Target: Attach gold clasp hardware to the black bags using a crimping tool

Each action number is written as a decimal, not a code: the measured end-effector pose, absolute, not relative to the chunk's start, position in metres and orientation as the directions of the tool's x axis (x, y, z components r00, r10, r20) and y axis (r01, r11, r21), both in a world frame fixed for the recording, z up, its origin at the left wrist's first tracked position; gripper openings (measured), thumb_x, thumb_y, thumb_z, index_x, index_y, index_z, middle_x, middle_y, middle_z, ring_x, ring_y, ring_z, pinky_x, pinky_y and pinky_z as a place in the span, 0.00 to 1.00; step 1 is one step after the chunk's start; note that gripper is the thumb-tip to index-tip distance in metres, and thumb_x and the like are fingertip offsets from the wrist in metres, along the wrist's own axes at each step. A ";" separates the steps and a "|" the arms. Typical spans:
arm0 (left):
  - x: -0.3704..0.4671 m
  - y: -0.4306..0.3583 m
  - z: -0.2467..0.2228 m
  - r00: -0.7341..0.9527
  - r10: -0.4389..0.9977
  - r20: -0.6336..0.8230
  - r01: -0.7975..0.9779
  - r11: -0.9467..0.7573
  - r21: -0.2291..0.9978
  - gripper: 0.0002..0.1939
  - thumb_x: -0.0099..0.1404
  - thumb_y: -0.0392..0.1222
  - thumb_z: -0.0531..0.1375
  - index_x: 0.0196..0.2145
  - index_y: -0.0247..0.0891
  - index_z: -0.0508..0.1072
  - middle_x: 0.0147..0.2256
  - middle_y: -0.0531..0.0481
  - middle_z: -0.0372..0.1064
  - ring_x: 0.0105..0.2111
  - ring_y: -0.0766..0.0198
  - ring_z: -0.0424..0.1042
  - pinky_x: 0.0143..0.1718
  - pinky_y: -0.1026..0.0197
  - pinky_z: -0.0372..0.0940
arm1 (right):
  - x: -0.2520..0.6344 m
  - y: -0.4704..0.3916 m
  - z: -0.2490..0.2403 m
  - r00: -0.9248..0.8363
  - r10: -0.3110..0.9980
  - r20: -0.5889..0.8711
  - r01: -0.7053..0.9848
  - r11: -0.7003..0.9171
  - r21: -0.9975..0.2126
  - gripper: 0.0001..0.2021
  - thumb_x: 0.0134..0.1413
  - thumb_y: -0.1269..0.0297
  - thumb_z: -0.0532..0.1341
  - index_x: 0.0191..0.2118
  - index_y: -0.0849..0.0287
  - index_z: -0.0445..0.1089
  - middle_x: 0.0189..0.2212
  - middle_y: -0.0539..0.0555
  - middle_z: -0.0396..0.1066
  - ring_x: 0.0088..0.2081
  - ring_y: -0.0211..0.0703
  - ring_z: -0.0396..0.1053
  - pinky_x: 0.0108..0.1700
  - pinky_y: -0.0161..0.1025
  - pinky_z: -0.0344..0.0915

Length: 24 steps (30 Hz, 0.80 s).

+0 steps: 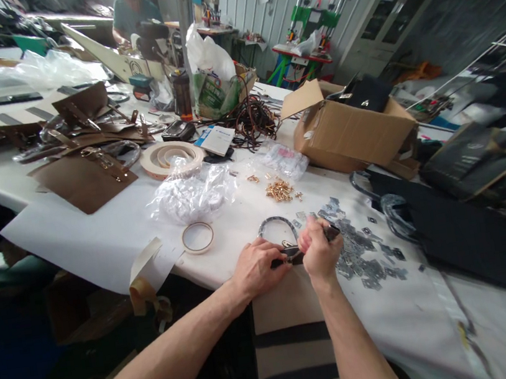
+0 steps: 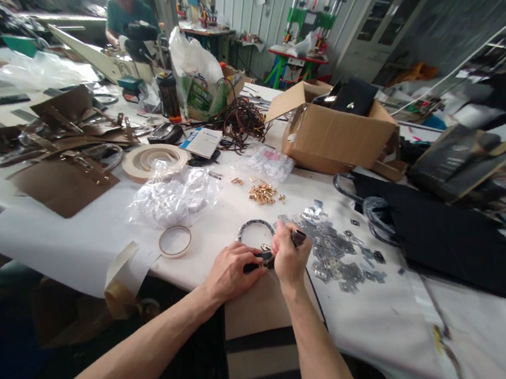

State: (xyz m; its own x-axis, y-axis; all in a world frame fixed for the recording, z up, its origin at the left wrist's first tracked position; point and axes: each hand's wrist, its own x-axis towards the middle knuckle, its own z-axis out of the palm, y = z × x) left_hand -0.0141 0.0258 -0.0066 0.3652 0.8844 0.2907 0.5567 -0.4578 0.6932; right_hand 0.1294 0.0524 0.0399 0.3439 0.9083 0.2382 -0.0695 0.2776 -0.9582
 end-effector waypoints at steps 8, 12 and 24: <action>-0.020 0.031 -0.016 0.417 0.847 0.330 0.511 -0.519 0.686 0.11 0.65 0.50 0.70 0.42 0.44 0.83 0.50 0.49 0.81 0.47 0.54 0.77 0.52 0.53 0.71 | 0.140 0.039 0.051 0.326 0.894 0.307 -0.281 0.401 -0.872 0.25 0.62 0.62 0.65 0.20 0.56 0.51 0.13 0.39 0.46 0.13 0.28 0.42 0.16 0.31 0.41; -0.020 0.031 -0.018 0.421 0.846 0.326 0.518 -0.520 0.680 0.11 0.66 0.51 0.69 0.42 0.44 0.83 0.50 0.50 0.81 0.47 0.54 0.77 0.51 0.53 0.71 | 0.133 0.041 0.038 0.257 0.916 0.307 -0.250 0.370 -0.895 0.25 0.64 0.60 0.65 0.21 0.55 0.51 0.14 0.39 0.46 0.14 0.28 0.44 0.17 0.32 0.44; -0.020 0.031 -0.019 0.433 0.831 0.351 0.490 -0.543 0.682 0.11 0.67 0.51 0.68 0.43 0.44 0.83 0.49 0.48 0.81 0.46 0.55 0.77 0.52 0.54 0.70 | 0.127 0.034 0.052 0.268 0.893 0.362 -0.172 0.414 -0.894 0.24 0.63 0.61 0.64 0.22 0.54 0.51 0.15 0.39 0.46 0.15 0.29 0.46 0.18 0.33 0.46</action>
